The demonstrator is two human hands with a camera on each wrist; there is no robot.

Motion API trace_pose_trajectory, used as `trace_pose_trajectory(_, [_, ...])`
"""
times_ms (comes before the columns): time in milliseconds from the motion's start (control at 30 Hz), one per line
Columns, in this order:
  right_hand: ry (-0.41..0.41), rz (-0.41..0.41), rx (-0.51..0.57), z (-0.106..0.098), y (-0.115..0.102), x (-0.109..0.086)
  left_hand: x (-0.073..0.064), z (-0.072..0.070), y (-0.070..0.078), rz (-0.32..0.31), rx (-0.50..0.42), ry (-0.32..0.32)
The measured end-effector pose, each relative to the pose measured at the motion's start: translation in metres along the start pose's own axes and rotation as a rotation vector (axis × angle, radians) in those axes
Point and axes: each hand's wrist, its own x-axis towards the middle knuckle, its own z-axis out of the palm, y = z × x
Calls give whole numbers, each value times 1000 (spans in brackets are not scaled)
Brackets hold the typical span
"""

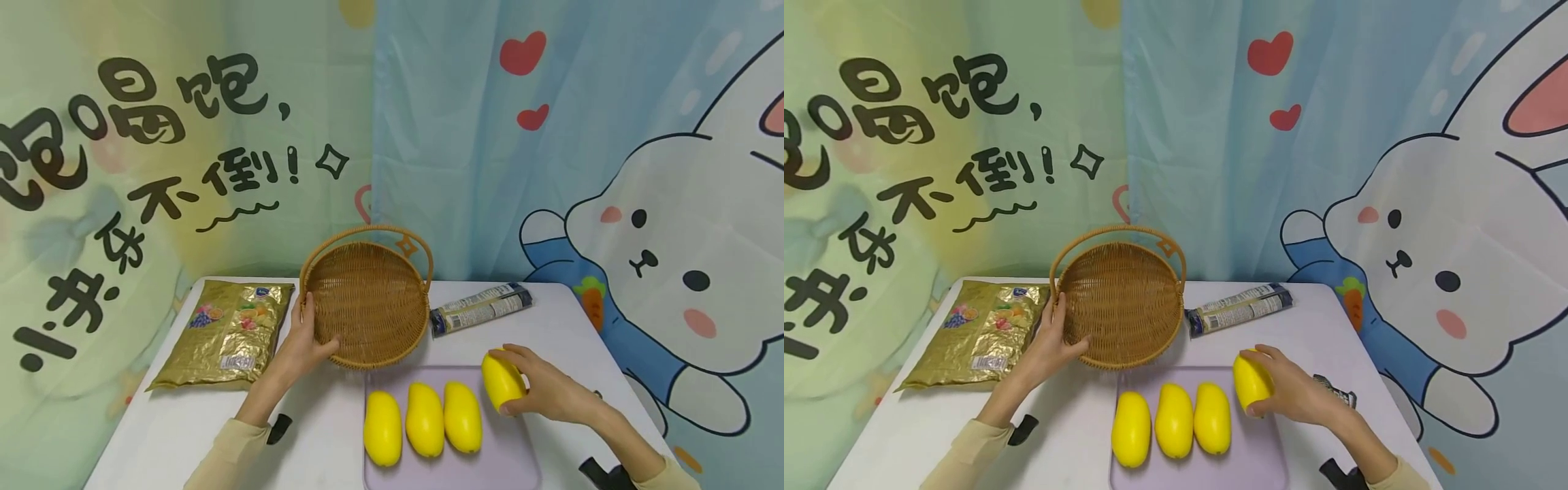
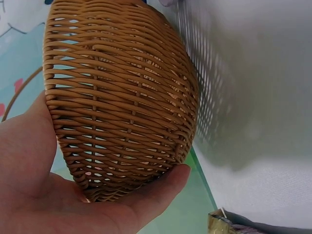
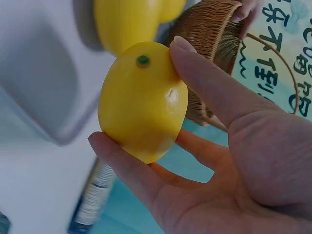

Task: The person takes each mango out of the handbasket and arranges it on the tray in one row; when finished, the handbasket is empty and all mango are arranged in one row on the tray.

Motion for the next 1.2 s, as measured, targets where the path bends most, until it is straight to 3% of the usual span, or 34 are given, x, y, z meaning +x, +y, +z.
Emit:
trace_pose_trajectory(267, [-47,89,71,31,20,-8,-3,-1,1,-2,1,-11])
trace_pose_trajectory(433, [-78,76,98,43,27,-9,-2,-2,1,4,4,-9])
trace_pose_trajectory(1200, [-59,129,147,54,28,-14,0,-2,-2,9,-18,-7])
